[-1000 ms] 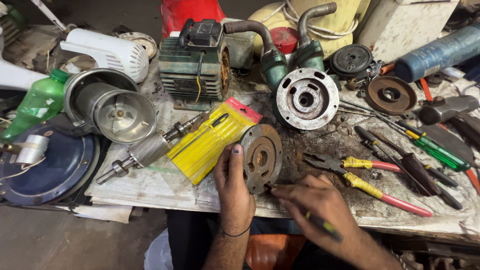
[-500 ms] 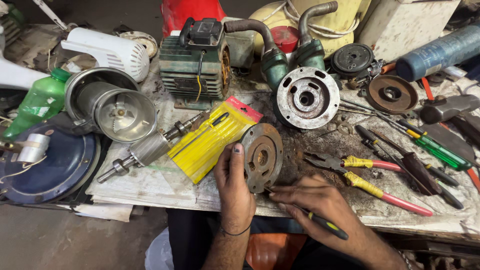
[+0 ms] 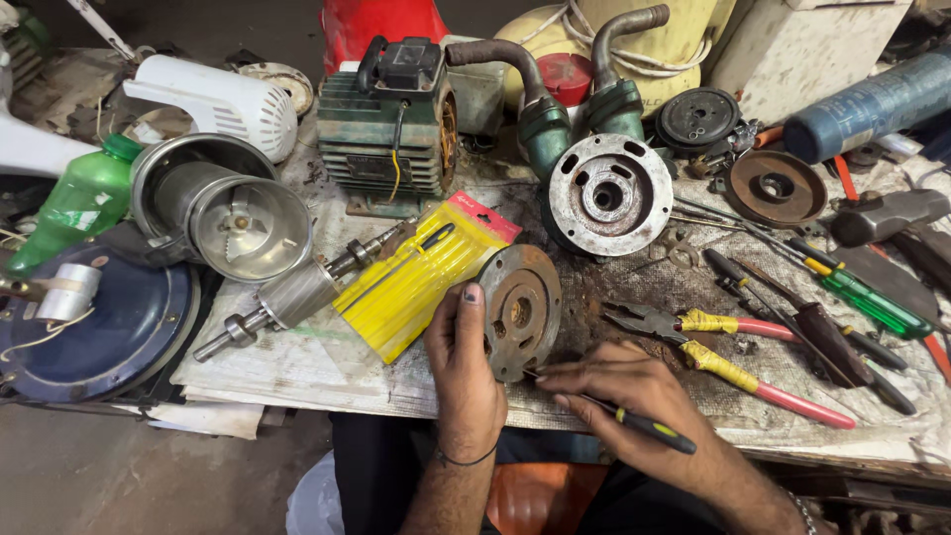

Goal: The person holds a rusty circular metal pump cover plate on a cluttered workbench and repeatedly scrapes its surface and edges with a small hand file, working around the plate to remove rust and debris.

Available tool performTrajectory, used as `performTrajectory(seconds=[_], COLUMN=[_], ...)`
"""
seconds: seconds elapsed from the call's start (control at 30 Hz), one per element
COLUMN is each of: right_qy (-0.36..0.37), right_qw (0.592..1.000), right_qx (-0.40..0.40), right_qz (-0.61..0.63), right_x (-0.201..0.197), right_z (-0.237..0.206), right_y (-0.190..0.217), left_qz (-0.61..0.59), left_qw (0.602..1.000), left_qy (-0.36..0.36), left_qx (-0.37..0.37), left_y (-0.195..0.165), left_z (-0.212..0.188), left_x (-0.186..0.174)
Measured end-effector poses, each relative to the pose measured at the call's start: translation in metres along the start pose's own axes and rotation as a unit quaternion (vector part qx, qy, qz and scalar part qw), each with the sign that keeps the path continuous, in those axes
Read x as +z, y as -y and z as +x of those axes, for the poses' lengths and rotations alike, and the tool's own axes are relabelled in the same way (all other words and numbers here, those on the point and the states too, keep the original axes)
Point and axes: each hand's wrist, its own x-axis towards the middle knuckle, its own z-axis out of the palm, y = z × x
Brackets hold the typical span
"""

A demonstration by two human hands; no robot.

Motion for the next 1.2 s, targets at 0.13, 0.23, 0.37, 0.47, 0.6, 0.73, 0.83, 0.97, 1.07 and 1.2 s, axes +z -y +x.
performTrajectory(seconds=[0.13, 0.23, 0.37, 0.47, 0.6, 0.73, 0.83, 0.97, 1.07, 1.2], right_qy=[-0.005, -0.011, -0.01, -0.02, -0.021, -0.02, -0.019, -0.022, -0.012, -0.046], right_qw=[0.997, 0.999, 1.0, 0.999, 0.998, 0.998, 0.999, 0.998, 0.997, 0.996], right_qx=[-0.005, -0.035, -0.017, 0.004, -0.045, 0.015, 0.007, 0.001, 0.046, -0.055], right_qz=[-0.074, -0.034, -0.024, -0.047, -0.031, -0.058, -0.042, -0.057, -0.055, -0.056], right_x=[-0.001, -0.0012, -0.0016, -0.0006, 0.0012, 0.0014, 0.0011, 0.0015, 0.0021, 0.003], right_z=[0.0012, 0.0031, 0.0015, -0.0005, -0.0011, -0.0005, -0.0002, -0.0003, -0.0004, -0.0012], right_y=[0.0009, -0.001, -0.0031, -0.004, -0.0043, -0.0038, -0.0032, -0.0026, -0.0025, -0.0017], left_qz=[0.004, 0.014, 0.011, 0.004, 0.013, -0.003, 0.008, 0.009, 0.018, 0.01], left_qw=[1.0, 1.0, 1.0, 1.0, 1.0, 1.0, 1.0, 1.0, 1.0, 1.0], left_qy=[0.01, 0.016, 0.014, 0.012, 0.011, 0.007, 0.006, 0.005, 0.01, -0.004], left_qx=[-0.004, 0.008, 0.006, 0.006, 0.013, -0.001, 0.003, 0.009, 0.005, -0.009], left_y=[-0.0032, -0.004, -0.0021, -0.0003, 0.0009, 0.001, 0.001, 0.0009, -0.0011, -0.0023], left_z=[-0.0009, -0.0005, -0.0001, -0.0003, 0.0002, -0.0001, -0.0003, 0.0001, 0.0002, 0.0007], left_x=[0.0015, 0.0015, 0.0007, 0.0004, 0.0005, 0.0004, 0.0001, 0.001, 0.0011, 0.0025])
